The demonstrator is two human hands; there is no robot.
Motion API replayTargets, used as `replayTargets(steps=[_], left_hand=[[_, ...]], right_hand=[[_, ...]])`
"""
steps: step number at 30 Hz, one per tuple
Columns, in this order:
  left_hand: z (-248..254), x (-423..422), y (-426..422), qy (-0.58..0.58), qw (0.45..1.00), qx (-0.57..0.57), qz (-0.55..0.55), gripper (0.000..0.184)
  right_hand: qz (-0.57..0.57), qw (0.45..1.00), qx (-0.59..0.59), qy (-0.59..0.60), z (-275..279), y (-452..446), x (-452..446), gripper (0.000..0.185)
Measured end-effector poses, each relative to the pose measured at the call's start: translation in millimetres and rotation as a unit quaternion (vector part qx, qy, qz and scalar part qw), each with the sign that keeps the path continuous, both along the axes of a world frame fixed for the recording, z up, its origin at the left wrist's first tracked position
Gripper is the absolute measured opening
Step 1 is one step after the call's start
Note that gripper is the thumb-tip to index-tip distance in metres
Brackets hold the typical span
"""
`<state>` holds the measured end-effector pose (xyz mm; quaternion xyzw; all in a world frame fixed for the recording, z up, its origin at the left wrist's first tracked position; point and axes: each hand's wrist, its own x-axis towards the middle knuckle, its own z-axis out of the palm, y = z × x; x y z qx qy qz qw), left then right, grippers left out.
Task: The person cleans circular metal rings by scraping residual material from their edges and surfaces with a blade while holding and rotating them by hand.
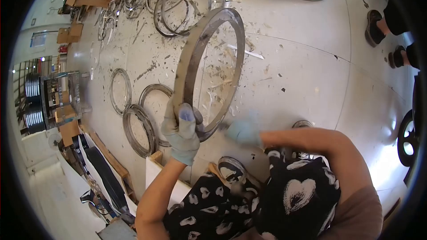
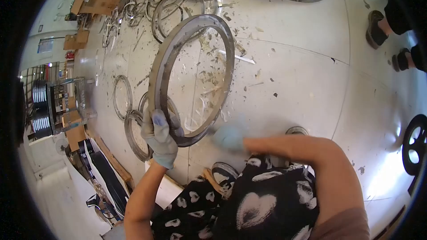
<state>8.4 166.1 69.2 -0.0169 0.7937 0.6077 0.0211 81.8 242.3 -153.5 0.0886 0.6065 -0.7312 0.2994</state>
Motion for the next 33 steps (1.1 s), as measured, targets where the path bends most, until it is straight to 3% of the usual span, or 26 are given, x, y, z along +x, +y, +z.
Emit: replayTargets(steps=[2,3,5,9,11,12,13,15,17,20,22,25,27,28,31,32,33], left_hand=[[1,-3,1,0.006,1.000,-0.006,-0.003,0.045],[-1,-1,-2,0.020,0.999,-0.029,-0.005,0.044],[-4,4,-9,0.031,0.998,-0.058,-0.004,0.042],[-6,2,-6,0.007,1.000,0.019,0.023,0.039],[-4,-2,-4,-0.003,0.999,0.036,0.012,0.038],[-4,1,-4,0.007,1.000,0.022,0.012,0.037],[-4,2,-4,0.016,1.000,0.004,0.011,0.036],[0,-6,-5,0.016,1.000,-0.020,0.011,0.035],[2,-19,1,0.013,0.999,-0.042,0.011,0.033],[8,-42,14,-0.006,1.000,-0.018,0.006,0.026],[15,-47,22,0.003,0.999,-0.038,0.007,0.026],[12,-46,18,0.012,0.999,-0.049,0.010,0.029],[11,-41,15,0.011,0.999,-0.035,0.011,0.030],[12,-41,14,0.006,0.999,-0.032,0.019,0.031],[11,-44,17,-0.006,0.999,-0.028,0.029,0.032],[12,-44,17,-0.013,0.999,-0.026,0.031,0.031],[11,-44,17,-0.011,0.999,-0.024,0.032,0.031]], right_hand=[[0.066,0.974,0.102,0.192,31,-40,11,0.029],[0.068,0.973,0.102,0.194,43,-26,5,0.029],[0.130,0.988,0.066,-0.052,65,15,-15,0.028],[0.139,0.978,0.113,-0.110,47,18,-29,0.029],[0.119,0.993,-0.004,0.026,95,-4,-10,0.030],[0.142,0.989,-0.032,-0.014,102,-2,-16,0.031],[0.142,0.989,-0.032,-0.014,74,4,-15,0.031],[0.064,0.994,0.063,0.067,-12,24,-19,0.030],[0.108,0.924,0.353,0.102,-28,55,-83,0.029],[0.068,0.914,0.363,0.168,-16,60,-94,0.029],[0.070,0.983,0.167,0.042,20,45,-63,0.027],[0.153,0.986,0.062,-0.019,68,24,-47,0.032],[0.148,0.983,0.102,0.021,-7,25,-57,0.033],[0.142,0.977,0.145,0.067,-6,32,-69,0.033],[0.123,0.981,0.109,0.107,20,42,-56,0.034],[0.100,0.964,0.169,0.180,27,23,-43,0.034],[0.101,0.963,0.171,0.182,24,26,-45,0.034]])
